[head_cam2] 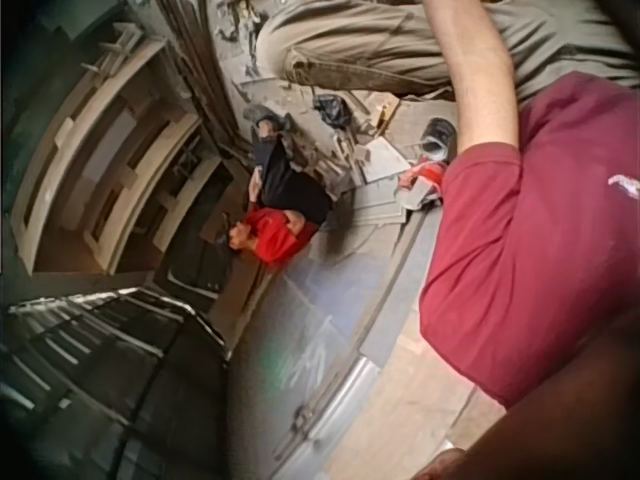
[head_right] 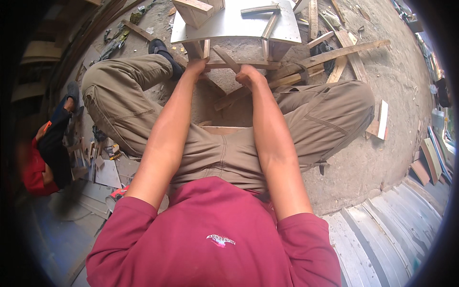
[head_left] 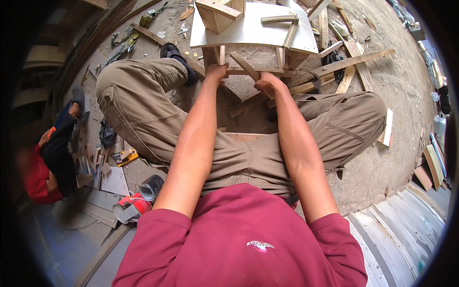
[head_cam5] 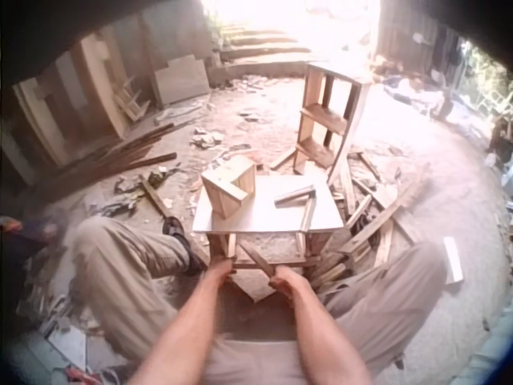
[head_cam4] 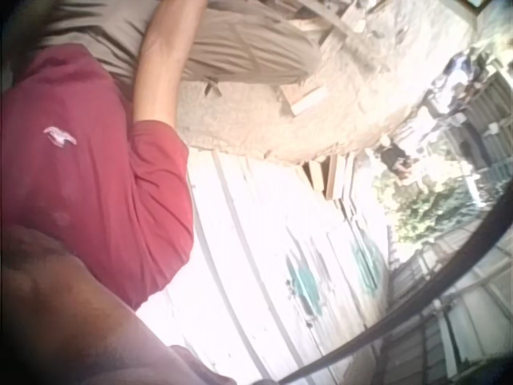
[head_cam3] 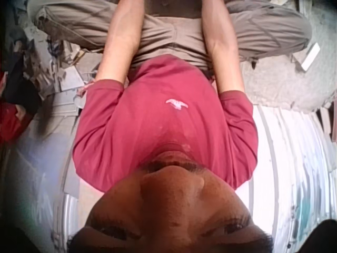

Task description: The person assembles a small wooden box by hand, using a hammer to drive nails into the joints. They repeatedly align the wooden pieces and strike the nails to secure the structure.

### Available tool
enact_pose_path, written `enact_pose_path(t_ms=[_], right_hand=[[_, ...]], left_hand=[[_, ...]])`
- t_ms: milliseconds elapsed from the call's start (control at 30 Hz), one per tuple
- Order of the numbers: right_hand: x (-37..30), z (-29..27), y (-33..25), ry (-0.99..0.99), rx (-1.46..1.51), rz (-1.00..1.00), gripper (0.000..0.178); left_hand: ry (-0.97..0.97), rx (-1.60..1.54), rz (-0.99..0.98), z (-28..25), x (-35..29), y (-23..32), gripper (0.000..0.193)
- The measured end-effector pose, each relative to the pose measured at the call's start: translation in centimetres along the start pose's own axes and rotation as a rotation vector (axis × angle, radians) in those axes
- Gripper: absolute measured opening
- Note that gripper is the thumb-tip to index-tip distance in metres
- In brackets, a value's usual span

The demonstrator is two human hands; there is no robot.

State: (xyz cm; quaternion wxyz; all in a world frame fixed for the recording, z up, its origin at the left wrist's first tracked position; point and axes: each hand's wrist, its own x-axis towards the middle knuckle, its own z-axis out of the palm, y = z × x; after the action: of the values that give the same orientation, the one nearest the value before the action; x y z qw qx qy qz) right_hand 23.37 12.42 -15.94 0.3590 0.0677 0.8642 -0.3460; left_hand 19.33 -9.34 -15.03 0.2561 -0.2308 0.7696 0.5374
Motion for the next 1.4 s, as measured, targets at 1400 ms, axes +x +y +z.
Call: enact_pose_path(t_ms=[1400], right_hand=[[5.5, 0.2, -2.6, 0.516, 0.211, -0.027, 0.043]], left_hand=[[0.317, 0.234, 0.46, -3.1, 1.0, 1.1, 0.07]])
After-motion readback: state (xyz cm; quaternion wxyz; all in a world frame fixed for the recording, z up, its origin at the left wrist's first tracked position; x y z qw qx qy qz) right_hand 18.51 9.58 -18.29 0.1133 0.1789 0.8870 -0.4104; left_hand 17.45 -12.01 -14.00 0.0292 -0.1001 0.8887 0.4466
